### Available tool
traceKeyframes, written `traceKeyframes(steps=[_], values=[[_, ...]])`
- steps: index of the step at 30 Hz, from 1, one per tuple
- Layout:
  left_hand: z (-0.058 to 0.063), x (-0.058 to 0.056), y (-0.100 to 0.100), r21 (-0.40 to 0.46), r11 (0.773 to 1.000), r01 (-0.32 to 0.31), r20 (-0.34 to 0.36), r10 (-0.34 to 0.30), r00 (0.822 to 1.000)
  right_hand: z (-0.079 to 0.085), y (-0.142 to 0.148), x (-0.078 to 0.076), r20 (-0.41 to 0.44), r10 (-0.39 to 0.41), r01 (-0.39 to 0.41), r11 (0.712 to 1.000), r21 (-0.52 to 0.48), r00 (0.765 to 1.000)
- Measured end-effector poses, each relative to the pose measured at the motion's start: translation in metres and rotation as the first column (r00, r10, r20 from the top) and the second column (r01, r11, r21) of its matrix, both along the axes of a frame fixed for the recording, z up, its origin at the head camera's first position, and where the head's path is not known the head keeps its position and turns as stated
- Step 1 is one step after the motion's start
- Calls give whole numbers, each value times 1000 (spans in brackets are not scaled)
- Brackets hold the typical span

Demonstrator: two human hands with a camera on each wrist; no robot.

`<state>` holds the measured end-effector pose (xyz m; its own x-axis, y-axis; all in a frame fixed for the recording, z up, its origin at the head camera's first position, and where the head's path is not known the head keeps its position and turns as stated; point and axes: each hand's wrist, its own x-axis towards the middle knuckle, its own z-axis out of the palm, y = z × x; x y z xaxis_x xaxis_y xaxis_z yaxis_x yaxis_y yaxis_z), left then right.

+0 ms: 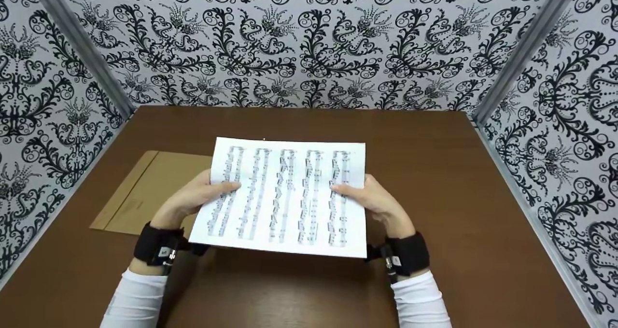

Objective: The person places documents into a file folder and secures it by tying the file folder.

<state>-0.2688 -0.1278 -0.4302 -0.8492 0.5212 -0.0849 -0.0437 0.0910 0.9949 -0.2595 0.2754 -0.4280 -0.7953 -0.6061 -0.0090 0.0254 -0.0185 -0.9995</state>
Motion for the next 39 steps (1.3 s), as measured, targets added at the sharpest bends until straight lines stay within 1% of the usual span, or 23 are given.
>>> traceKeyframes(steps=[3,10,13,15,18,20,22,24,28,30,35,39], values=[[-3,2,-1,4,1000,-6,7,6,1000,-1,0,-1,12,-10,10,1000,26,1000],[-9,4,-9,-24,999,-39,1,39,999,-3,-2,-1,50,-77,72,993,91,996],[-12,2,-15,-43,996,-76,27,77,997,-5,-4,-2,60,-108,101,988,114,992],[-13,1,-18,-66,992,-111,47,114,992,-7,-6,-3,57,-128,119,984,134,990],[-17,-3,-21,-142,976,-168,29,174,984,-9,-8,-3,41,-148,140,976,165,988],[-19,-4,-22,-200,958,-207,-1,212,977,-11,-10,-4,33,-153,145,973,180,988],[-21,-6,-23,-245,939,-240,-23,242,970,-13,-12,-4,28,-156,148,971,189,987],[-22,-7,-23,-271,927,-258,-29,260,965,-14,-15,-4,27,-160,151,969,194,987],[-24,-10,-23,-317,910,-266,-35,269,963,-18,-19,-5,21,-173,165,963,214,985],[-24,-12,-22,-347,902,-257,-43,258,965,-19,-20,-6,21,-181,172,959,226,983],[-27,-17,-19,-401,882,-249,-39,255,966,-21,-22,-6,12,-196,187,950,250,981],[-31,-21,-18,-423,876,-233,-22,248,969,-22,-22,-6,-5,-204,198,943,268,979]])
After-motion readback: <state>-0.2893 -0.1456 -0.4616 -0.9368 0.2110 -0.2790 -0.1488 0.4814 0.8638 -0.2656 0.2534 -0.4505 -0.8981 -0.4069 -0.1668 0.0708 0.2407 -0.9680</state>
